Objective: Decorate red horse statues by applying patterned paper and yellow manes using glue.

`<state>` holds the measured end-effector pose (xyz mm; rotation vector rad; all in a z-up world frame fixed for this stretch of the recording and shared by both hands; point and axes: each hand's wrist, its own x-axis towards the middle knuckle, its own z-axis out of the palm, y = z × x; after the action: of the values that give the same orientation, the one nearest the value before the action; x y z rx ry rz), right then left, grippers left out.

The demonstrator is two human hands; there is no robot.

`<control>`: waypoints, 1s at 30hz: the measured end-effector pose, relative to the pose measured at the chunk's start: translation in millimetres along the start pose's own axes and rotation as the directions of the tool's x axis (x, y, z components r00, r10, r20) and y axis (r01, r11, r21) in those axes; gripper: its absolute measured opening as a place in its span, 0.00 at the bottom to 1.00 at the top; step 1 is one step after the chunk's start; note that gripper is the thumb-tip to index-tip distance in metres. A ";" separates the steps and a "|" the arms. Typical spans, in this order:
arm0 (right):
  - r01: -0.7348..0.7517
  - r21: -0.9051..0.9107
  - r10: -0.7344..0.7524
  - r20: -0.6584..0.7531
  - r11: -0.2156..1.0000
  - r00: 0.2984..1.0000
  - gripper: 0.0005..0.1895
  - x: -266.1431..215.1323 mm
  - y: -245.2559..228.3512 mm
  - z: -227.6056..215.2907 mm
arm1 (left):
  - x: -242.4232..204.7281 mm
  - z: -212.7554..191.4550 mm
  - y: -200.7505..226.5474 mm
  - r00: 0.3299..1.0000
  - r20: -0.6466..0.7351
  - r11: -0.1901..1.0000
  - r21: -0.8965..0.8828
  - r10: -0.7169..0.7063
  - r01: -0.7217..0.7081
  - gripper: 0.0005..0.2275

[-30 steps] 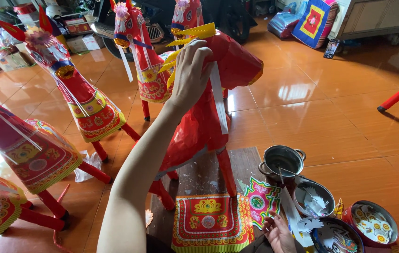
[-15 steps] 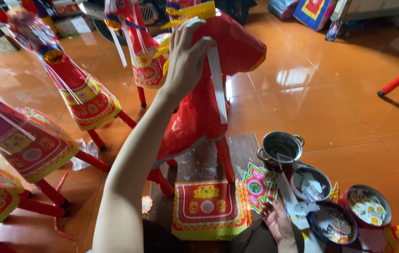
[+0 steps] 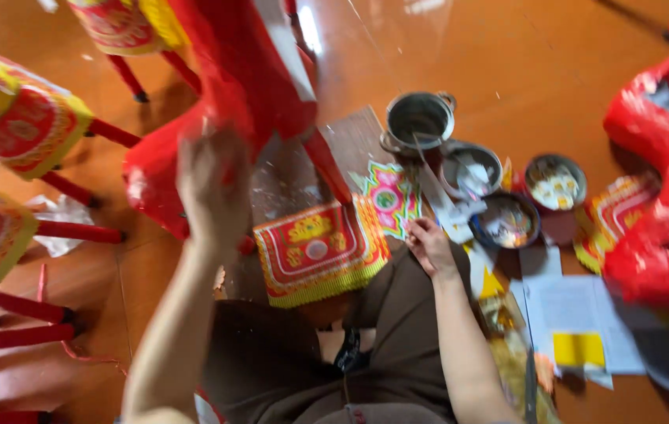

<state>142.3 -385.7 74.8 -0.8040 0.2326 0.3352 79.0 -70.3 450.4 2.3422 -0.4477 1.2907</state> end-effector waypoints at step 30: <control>0.056 -0.747 -0.042 0.038 0.662 0.998 0.10 -47.6 -32.3 80.6 | -413.2 180.5 73.7 0.472 0.859 0.936 0.021 -0.197 0.353 0.21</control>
<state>116.8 -356.9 166.1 -1.6357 0.0396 0.3907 -39.4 -195.1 27.2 2.6111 -0.3905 -0.1682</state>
